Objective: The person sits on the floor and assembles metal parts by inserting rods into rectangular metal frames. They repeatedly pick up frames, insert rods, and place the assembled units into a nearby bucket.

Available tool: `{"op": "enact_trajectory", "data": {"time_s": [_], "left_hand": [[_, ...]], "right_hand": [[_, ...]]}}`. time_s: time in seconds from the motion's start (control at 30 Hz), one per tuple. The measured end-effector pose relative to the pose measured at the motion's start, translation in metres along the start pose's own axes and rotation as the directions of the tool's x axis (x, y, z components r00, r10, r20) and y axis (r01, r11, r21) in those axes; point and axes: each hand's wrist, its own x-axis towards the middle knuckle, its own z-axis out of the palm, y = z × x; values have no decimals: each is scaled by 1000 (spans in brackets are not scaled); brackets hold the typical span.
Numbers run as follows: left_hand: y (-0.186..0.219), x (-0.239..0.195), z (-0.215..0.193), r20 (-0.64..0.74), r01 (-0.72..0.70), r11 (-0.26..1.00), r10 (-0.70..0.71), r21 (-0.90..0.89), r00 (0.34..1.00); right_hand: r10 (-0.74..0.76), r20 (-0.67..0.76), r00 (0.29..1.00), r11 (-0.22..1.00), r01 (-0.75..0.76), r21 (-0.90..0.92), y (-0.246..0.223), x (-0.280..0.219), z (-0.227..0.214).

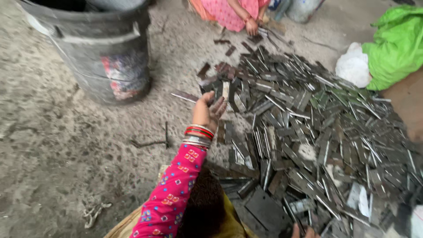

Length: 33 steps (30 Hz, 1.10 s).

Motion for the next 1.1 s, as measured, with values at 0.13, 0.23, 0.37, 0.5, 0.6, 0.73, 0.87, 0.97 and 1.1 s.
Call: {"op": "enact_trajectory", "data": {"time_s": [0.13,0.23,0.37,0.5,0.6,0.73,0.87,0.97,1.1], "left_hand": [[-96,-33,-34,-150,228,972,-217,61,965],[-109,-44,-36,-157,222,952,-192,210,969],[-101,-48,-31,-150,110,942,-65,316,987],[-99,-52,-25,-129,150,929,-112,338,985],[-100,-54,-20,-84,133,927,-110,352,990],[-105,-55,-14,-72,158,919,-142,360,987],[-109,-59,-8,-54,152,915,-142,373,988],[-108,-61,-4,-49,166,907,-159,388,986],[-113,-57,-13,-53,173,911,-165,375,985]], "right_hand": [[-129,-117,985,990,136,49,11,-18,15],[-172,-37,984,983,174,60,-21,-14,2],[-390,-48,920,899,391,198,-96,16,0],[-604,61,795,763,555,331,-168,43,27],[-703,179,688,706,644,295,-203,63,46],[-686,369,627,722,651,236,-216,80,55],[-677,463,572,718,653,242,-210,78,60],[-690,399,604,718,640,274,-203,74,73],[-572,367,734,809,427,404,-183,70,91]]}}
